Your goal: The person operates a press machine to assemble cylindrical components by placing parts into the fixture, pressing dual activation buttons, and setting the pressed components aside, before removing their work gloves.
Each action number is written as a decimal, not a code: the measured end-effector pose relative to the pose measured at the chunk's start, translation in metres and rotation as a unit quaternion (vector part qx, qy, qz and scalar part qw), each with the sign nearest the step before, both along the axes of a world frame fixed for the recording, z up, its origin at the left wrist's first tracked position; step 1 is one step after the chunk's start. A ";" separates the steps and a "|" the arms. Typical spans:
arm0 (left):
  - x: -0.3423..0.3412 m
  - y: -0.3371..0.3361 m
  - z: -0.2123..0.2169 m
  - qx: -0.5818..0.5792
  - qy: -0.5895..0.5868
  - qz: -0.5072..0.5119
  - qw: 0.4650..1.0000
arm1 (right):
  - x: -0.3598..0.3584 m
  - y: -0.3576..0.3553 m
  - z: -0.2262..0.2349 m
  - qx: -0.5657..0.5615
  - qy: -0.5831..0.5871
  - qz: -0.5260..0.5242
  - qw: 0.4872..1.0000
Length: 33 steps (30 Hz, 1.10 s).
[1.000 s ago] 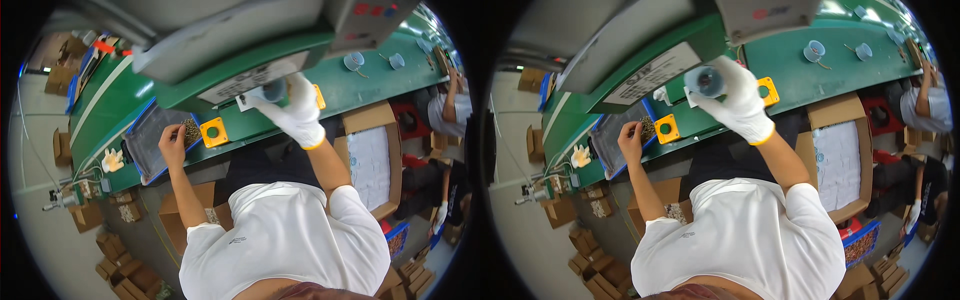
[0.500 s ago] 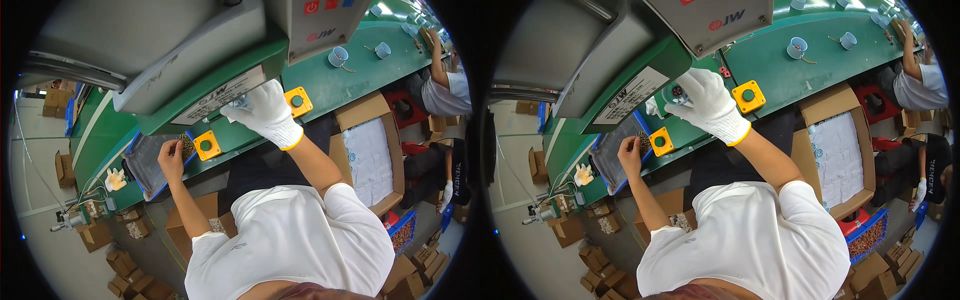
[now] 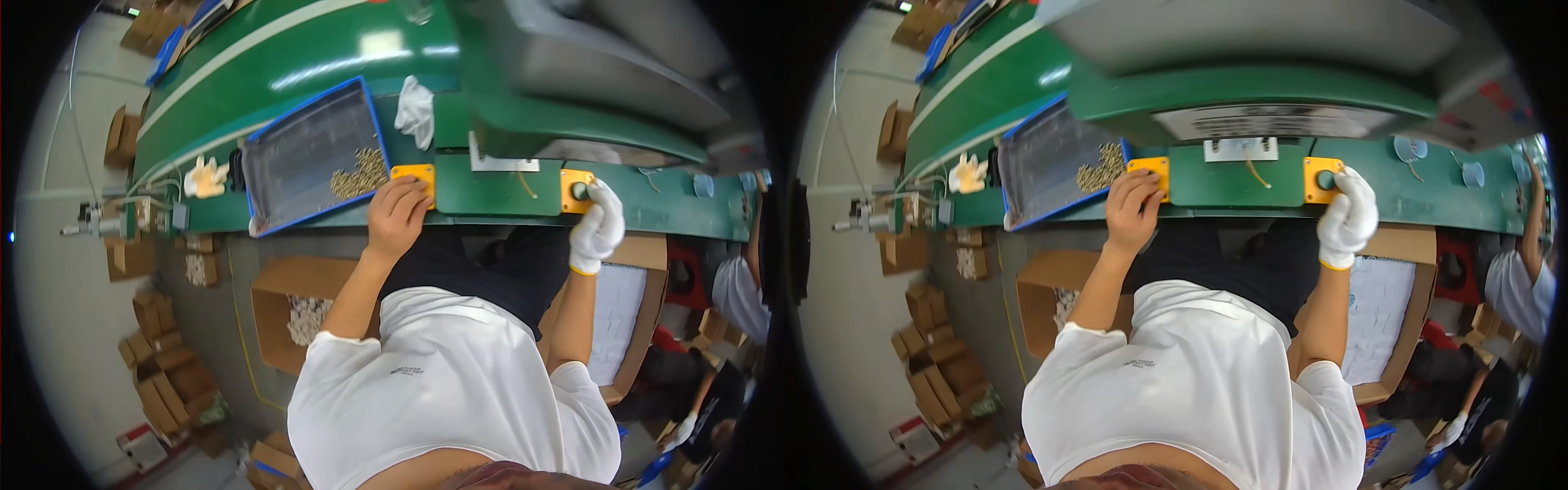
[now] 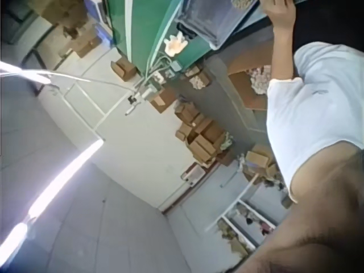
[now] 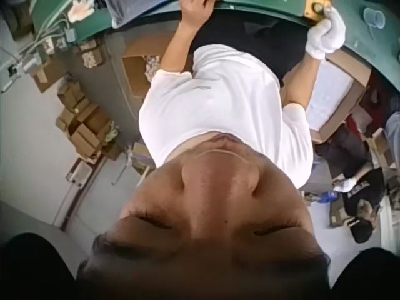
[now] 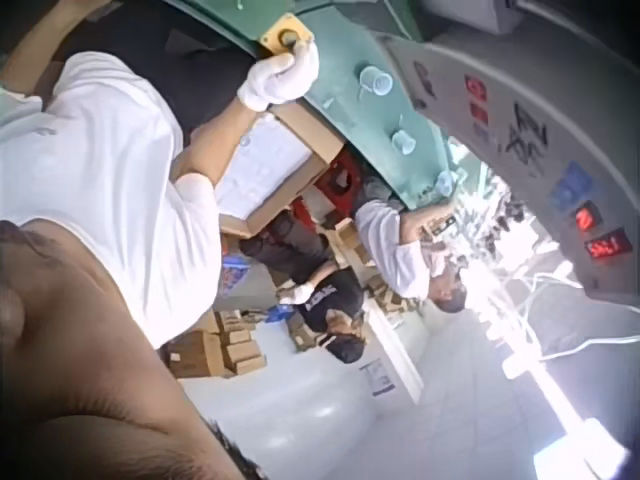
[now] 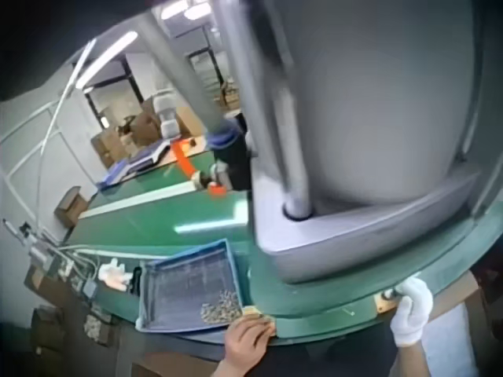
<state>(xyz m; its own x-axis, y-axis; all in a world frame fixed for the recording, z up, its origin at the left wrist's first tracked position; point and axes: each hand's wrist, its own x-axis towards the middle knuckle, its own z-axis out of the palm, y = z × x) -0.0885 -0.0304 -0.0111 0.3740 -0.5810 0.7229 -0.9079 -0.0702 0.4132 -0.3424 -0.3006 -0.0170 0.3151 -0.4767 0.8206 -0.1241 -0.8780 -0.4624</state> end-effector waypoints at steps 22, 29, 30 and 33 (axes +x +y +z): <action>0.003 -0.009 0.006 0.012 -0.027 0.073 0.997 | 0.014 -0.008 -0.001 0.007 0.064 0.053 0.997; 0.008 -0.022 0.030 -0.030 0.069 -0.009 0.997 | 0.014 -0.009 -0.021 0.296 -0.158 0.157 0.929; 0.007 -0.027 0.033 -0.034 0.100 -0.009 0.994 | 0.014 -0.009 -0.024 0.284 -0.154 0.161 0.933; 0.008 -0.036 0.033 -0.033 0.110 -0.013 0.993 | 0.014 -0.007 -0.019 0.271 -0.153 0.144 0.939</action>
